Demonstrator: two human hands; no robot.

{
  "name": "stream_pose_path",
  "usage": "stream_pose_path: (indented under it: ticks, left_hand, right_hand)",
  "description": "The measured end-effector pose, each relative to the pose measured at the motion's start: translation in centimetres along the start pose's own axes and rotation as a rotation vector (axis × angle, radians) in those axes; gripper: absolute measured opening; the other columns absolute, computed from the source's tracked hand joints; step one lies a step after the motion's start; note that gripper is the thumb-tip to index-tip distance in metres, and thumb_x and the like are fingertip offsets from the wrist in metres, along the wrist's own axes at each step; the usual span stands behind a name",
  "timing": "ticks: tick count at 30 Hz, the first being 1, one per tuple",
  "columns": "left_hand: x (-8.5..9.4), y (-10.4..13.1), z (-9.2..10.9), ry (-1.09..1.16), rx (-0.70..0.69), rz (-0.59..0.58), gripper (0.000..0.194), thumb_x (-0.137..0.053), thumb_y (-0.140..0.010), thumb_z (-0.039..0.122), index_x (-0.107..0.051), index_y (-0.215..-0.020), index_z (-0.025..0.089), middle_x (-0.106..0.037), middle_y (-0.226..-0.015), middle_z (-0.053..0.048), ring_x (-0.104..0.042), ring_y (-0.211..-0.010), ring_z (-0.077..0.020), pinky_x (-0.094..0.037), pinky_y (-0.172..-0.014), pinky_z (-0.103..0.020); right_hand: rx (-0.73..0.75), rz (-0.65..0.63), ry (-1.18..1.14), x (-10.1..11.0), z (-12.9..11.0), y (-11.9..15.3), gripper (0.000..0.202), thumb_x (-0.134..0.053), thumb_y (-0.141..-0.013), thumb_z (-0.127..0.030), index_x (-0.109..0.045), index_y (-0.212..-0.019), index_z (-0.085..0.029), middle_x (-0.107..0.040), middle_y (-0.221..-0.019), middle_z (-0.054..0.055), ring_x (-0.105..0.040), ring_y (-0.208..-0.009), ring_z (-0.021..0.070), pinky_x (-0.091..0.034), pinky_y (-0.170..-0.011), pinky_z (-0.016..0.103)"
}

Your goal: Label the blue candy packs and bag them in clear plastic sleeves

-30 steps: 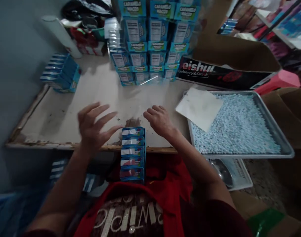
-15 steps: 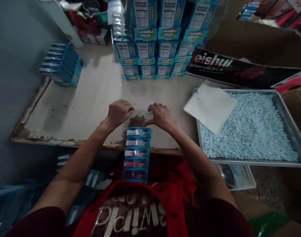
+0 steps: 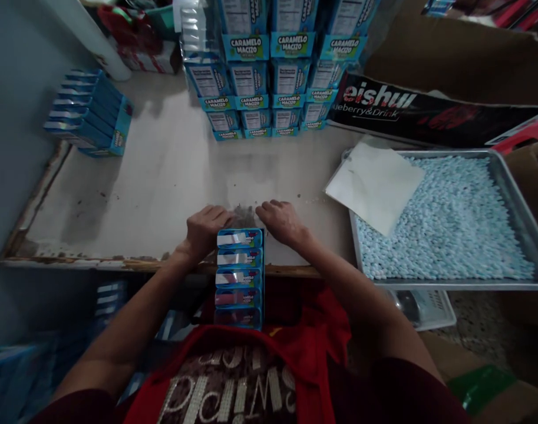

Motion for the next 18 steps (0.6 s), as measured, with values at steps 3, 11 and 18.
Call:
stream_pose_path:
  ticks: [3, 11, 18]
  left_hand:
    - [0.0, 1.3, 0.3, 0.08, 0.052, -0.055, 0.029, -0.06, -0.105, 0.019, -0.073, -0.079, 0.022, -0.076, -0.081, -0.007, -0.068, -0.08, -0.0216, -0.042, -0.067, -0.034]
    - [0.9, -1.9, -2.1, 0.41, 0.114, -0.319, 0.021, -0.065, -0.097, 0.016, -0.085, -0.096, 0.021, -0.085, -0.098, -0.006, -0.078, -0.091, -0.0224, -0.057, -0.08, -0.032]
    - [8.4, -0.3, 0.5, 0.288, 0.291, -0.103, 0.022, -0.066, -0.096, 0.015, -0.086, -0.105, 0.021, -0.086, -0.101, -0.007, -0.081, -0.091, -0.0221, -0.057, -0.074, -0.03]
  right_hand:
    - [-0.062, 0.011, -0.074, -0.4, -0.3, 1.3, 0.023, -0.056, -0.109, -0.017, -0.078, -0.105, -0.018, -0.082, -0.101, 0.01, -0.066, -0.087, 0.0204, -0.026, -0.067, 0.034]
    - [-0.239, -0.053, -0.324, 2.6, 0.8, 1.9, 0.018, -0.069, -0.102, -0.019, -0.086, -0.097, -0.02, -0.084, -0.095, 0.006, -0.073, -0.087, 0.0199, -0.04, -0.074, 0.03]
    - [-0.316, 0.313, -0.46, 8.1, -1.4, 5.8, 0.018, -0.07, -0.102, -0.022, -0.088, -0.101, -0.022, -0.084, -0.105, 0.009, -0.076, -0.088, 0.0211, -0.052, -0.079, 0.033]
Point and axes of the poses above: each hand's wrist, its own y-axis away from the middle knuckle, its own x-axis out of the back of the hand, z = x × y, the point moved 8 cm from there along -y, towards the middle knuckle
